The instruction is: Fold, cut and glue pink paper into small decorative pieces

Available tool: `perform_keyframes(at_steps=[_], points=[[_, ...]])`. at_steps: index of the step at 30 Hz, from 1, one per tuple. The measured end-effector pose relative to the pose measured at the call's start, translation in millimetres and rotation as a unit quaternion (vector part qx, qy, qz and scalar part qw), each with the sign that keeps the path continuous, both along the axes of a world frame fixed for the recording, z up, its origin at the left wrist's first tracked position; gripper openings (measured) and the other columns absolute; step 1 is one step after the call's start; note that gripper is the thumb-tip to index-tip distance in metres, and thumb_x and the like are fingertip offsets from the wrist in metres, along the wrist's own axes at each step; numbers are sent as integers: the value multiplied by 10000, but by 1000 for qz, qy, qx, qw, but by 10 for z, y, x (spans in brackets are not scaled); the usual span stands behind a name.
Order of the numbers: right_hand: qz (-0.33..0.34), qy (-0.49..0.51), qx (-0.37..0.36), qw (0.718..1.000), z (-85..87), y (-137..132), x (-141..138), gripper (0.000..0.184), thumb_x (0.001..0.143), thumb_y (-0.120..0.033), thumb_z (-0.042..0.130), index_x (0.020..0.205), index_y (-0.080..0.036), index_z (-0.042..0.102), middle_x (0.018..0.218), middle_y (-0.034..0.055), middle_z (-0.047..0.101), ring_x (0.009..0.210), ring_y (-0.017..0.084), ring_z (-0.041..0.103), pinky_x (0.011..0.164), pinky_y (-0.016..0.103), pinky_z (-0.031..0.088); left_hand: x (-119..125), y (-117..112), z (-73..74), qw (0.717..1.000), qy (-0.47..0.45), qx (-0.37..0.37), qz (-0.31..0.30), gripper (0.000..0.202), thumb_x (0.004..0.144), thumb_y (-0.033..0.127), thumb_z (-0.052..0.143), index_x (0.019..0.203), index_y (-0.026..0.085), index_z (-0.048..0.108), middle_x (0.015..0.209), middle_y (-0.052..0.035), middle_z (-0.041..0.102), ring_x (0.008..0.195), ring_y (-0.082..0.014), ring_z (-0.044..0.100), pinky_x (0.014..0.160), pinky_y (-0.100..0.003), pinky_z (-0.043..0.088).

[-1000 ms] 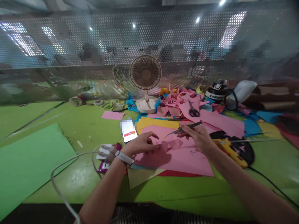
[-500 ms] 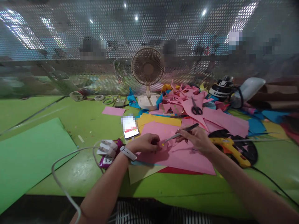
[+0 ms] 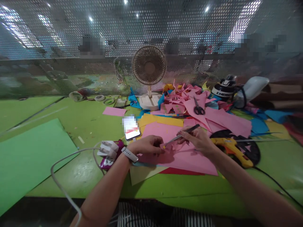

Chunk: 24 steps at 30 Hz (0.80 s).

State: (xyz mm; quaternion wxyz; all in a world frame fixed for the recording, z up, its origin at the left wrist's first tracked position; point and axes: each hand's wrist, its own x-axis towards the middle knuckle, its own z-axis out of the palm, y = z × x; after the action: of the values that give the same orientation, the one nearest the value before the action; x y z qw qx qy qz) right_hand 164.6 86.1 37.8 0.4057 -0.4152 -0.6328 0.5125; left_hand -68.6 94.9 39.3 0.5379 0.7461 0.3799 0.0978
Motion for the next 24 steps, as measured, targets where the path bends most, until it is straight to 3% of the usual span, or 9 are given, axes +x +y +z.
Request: perform_keyframes(at_steps=[14,24], points=[[-1,16,-12,1000,35,-9,-16,266,783,-431,586,799,-168,621,737,53,707,623,174,676,480,234,469,20,-11,40,1000,-4,0,4,146,674,294,618,711,183,529,603,22,571,520,-124,540,471,-226,357],[1,16,-13,1000,3,8,4,281,787,-429,587,819,-153,625,760,69,702,664,190,682,496,242,483,50,-25,107,996,-37,-82,12,110,724,273,566,690,176,526,561,22,571,513,-114,533,520,-231,416]])
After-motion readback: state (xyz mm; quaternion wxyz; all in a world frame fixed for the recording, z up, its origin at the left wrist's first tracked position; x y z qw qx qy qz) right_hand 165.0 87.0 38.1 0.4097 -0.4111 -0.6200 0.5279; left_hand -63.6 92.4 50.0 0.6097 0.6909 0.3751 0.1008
